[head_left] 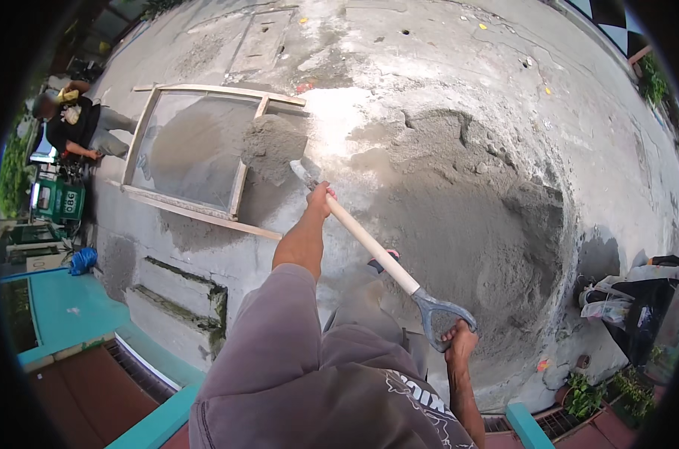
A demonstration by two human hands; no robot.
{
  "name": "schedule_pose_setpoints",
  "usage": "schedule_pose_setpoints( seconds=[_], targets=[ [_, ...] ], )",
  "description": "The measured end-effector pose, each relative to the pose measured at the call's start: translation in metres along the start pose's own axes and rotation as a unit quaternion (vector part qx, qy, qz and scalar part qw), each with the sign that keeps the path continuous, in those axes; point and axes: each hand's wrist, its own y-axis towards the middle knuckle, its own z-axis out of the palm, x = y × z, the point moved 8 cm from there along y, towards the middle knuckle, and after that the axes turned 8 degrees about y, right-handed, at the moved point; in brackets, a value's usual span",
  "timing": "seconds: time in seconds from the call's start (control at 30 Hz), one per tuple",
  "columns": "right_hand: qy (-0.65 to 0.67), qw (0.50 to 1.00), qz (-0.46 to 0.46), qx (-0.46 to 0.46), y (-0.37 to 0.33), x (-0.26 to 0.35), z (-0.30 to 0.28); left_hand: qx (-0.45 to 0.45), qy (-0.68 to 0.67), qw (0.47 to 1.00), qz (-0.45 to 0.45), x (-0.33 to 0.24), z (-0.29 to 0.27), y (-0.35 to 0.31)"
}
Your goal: The person uses a hoe to scoop sand from a pile on the ground and places it into a large wooden sieve held by another person. They then lift and shake the sieve together to separate fine sand from larger particles. The process is repeated multiple times throughout the clip.
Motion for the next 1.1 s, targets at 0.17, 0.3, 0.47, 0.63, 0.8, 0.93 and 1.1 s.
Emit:
schedule_pose_setpoints(
  seconds=[0.17,0.3,0.47,0.63,0.8,0.93,1.1],
  targets=[
    [-0.122,0.948,-0.135,0.261,-0.057,-0.016,0.244,-0.072,-0.048,0.987,0.132,-0.175,-0.074,-0.016],
    [-0.202,0.678,-0.448,0.546,-0.250,0.011,0.393,0.068,-0.132,0.976,0.162,-0.292,-0.127,-0.079],
    [-0.210,0.570,-0.542,0.581,-0.234,0.013,0.353,0.089,-0.238,0.936,0.243,-0.306,-0.121,-0.098],
    [-0.173,0.865,-0.301,0.363,-0.107,0.056,0.218,0.159,-0.293,0.927,0.172,-0.268,-0.057,-0.076],
    [0.107,0.979,-0.076,0.153,-0.028,0.025,0.056,0.081,-0.031,0.993,0.076,-0.126,0.030,-0.037],
    [0.121,0.988,-0.085,-0.048,-0.018,-0.045,-0.095,0.145,0.100,0.983,-0.053,0.039,0.105,-0.041],
    [0.260,0.918,0.007,-0.299,-0.092,-0.209,-0.237,0.212,0.314,0.916,-0.133,0.260,0.138,-0.099]
  ],
)
